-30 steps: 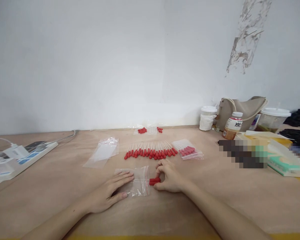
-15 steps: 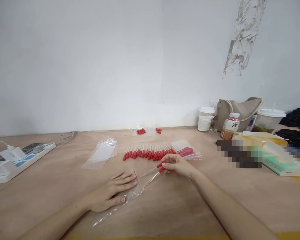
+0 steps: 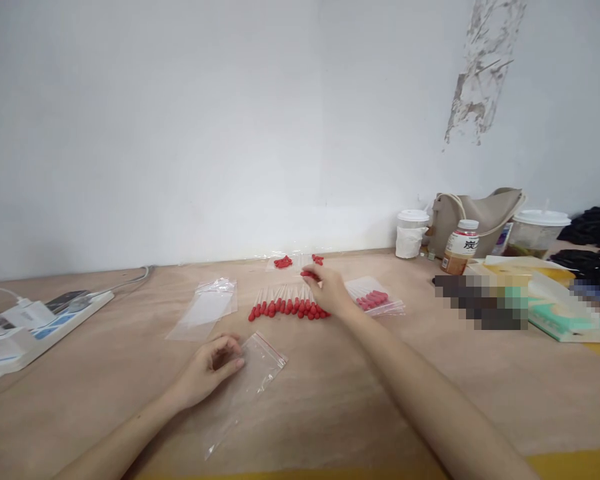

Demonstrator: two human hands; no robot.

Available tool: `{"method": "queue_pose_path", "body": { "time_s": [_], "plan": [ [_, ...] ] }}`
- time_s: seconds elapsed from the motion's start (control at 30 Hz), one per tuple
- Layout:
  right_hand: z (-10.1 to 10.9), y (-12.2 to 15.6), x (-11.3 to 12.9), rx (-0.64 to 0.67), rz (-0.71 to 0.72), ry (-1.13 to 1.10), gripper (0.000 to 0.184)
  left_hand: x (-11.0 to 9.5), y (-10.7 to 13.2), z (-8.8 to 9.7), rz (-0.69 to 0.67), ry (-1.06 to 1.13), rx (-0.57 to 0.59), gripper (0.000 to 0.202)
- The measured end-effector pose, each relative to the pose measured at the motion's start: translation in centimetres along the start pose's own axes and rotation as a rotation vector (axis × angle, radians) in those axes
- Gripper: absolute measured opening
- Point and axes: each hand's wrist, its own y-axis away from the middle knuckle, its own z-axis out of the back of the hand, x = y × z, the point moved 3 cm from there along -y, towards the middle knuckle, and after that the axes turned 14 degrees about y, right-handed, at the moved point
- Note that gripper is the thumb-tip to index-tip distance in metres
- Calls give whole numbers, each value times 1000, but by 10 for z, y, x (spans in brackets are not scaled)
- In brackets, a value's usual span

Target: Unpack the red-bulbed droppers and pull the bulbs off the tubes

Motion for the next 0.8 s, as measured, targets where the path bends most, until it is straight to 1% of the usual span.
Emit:
{"method": "queue_pose_path", "body": {
  "time_s": [0.1,0.2,0.27,0.37,0.43,0.53,0.6,0.63,0.67,0.73,0.77,0.8],
  "plan": [
    [-32,2,7,70,238,273,23,9,0,2,32,77,-10,12],
    [-55,9,1,134,374,425,28,13,1,2,70,130,-22,13],
    [-62,13,-1,176,426,476,30,14,2,2,121,156,-39,16],
    [-63,19,3,250,458,526,29,13,4,2,218,181,-33,22],
    [-58,21,8,262,439,575,27,13,5,1,252,199,-20,25],
    [-46,22,12,209,355,652,29,13,4,0,268,229,-28,28],
    [-33,22,7,154,278,674,27,15,2,3,286,264,-64,29],
    [-25,22,2,130,241,682,26,16,0,8,298,296,-100,30],
    [-15,23,-6,111,203,691,25,17,-2,15,313,336,-153,32],
    [8,27,-27,86,123,730,23,20,-6,36,340,424,-276,41],
    [22,29,-41,70,46,757,23,23,-8,49,356,455,-342,47],
    [37,31,-56,53,-52,784,23,26,-10,62,361,467,-366,53]
  ]
}}
